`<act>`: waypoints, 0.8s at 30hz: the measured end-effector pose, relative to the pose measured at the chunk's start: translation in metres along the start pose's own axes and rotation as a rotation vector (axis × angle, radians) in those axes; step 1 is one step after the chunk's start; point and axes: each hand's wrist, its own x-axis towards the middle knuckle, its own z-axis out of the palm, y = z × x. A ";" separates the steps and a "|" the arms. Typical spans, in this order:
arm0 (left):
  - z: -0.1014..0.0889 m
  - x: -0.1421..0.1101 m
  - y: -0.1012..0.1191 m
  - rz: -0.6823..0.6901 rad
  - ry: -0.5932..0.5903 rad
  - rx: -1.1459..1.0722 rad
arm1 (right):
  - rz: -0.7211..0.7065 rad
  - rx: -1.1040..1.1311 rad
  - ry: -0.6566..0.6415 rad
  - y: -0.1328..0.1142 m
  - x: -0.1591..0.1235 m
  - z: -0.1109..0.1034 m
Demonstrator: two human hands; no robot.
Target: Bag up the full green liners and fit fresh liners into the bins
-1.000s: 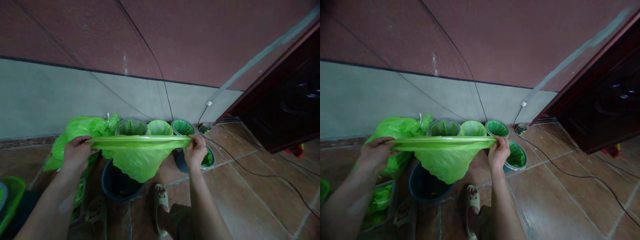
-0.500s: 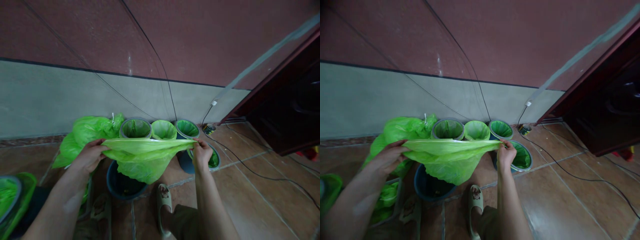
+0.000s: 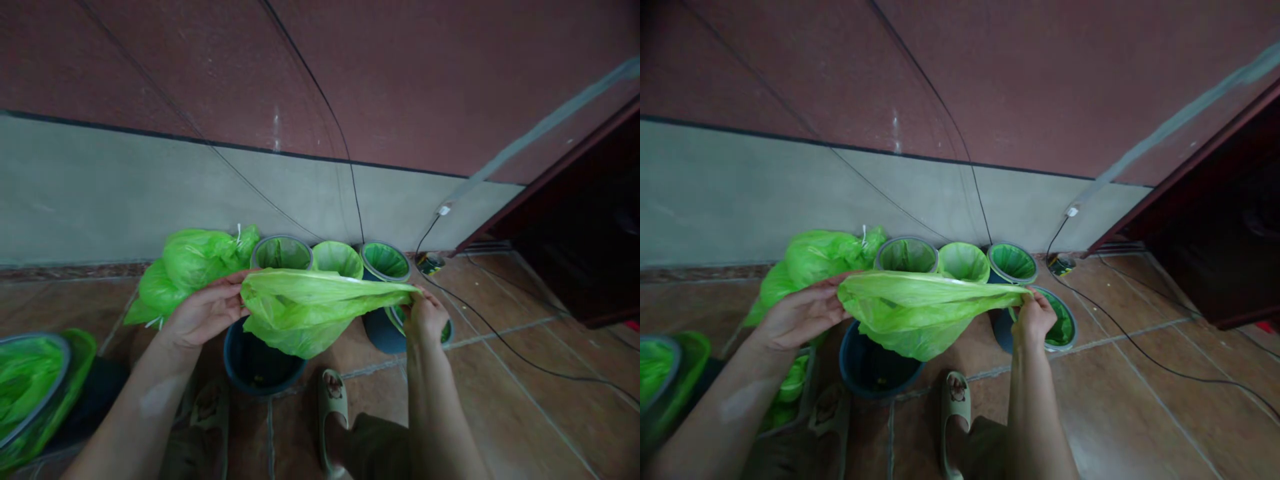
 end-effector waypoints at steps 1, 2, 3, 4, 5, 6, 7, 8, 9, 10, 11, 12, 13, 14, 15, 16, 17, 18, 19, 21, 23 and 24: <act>0.000 -0.001 0.001 0.017 -0.010 0.015 | 0.012 0.006 0.022 0.000 -0.001 0.001; 0.001 -0.002 0.003 0.029 -0.021 0.036 | 0.015 0.010 0.037 -0.001 -0.001 0.001; 0.001 -0.003 0.004 0.040 -0.028 0.062 | 0.009 0.004 0.027 0.000 -0.001 0.002; 0.001 -0.004 0.005 0.050 -0.028 0.092 | 0.001 0.001 0.017 0.000 -0.001 0.002; 0.000 -0.003 0.006 0.060 -0.024 0.127 | -0.004 0.003 0.011 0.001 0.000 0.003; -0.001 -0.003 0.007 0.074 -0.018 0.170 | -0.004 0.009 0.014 0.002 0.001 0.003; -0.002 -0.001 0.007 0.097 -0.008 0.223 | -0.004 0.014 0.023 0.003 0.002 0.003; -0.004 0.001 0.007 0.123 0.012 0.300 | -0.011 0.011 0.038 0.003 0.002 0.003; -0.005 0.003 0.005 0.151 0.056 0.411 | -0.033 -0.002 0.051 0.002 0.002 0.002; -0.007 0.006 0.004 0.186 0.128 0.553 | -0.079 -0.028 0.062 0.001 0.001 0.002; -0.009 0.009 0.001 0.230 0.226 0.717 | -0.153 -0.073 0.067 -0.001 0.000 0.001; -0.010 0.012 -0.001 0.285 0.335 0.887 | -0.253 -0.135 0.066 -0.004 -0.002 0.001; -0.011 0.014 -0.004 0.348 0.446 1.045 | -0.369 -0.212 0.058 -0.007 -0.005 0.001; -0.013 0.016 -0.005 0.419 0.548 1.175 | -0.488 -0.294 0.044 -0.009 -0.007 0.001; -0.014 0.018 -0.007 0.489 0.632 1.267 | -0.596 -0.374 0.025 -0.011 -0.010 0.002; -0.015 0.019 -0.007 0.540 0.703 1.320 | -0.680 -0.442 0.002 -0.011 -0.012 0.003; -0.017 0.020 -0.007 0.565 0.775 1.334 | -0.734 -0.487 -0.026 -0.011 -0.014 0.004; -0.018 0.020 -0.006 0.561 0.839 1.312 | -0.761 -0.509 -0.051 -0.010 -0.015 0.005; -0.018 0.020 -0.004 0.540 0.899 1.257 | -0.768 -0.515 -0.072 -0.009 -0.017 0.006; -0.018 0.017 0.001 0.493 0.970 1.097 | -0.754 -0.509 -0.098 -0.012 -0.023 0.007; -0.015 0.010 0.007 0.544 1.006 0.900 | -0.771 -0.475 -0.084 -0.029 -0.034 0.005; -0.014 0.005 0.011 0.589 1.007 0.789 | -0.802 -0.445 -0.062 -0.042 -0.042 0.002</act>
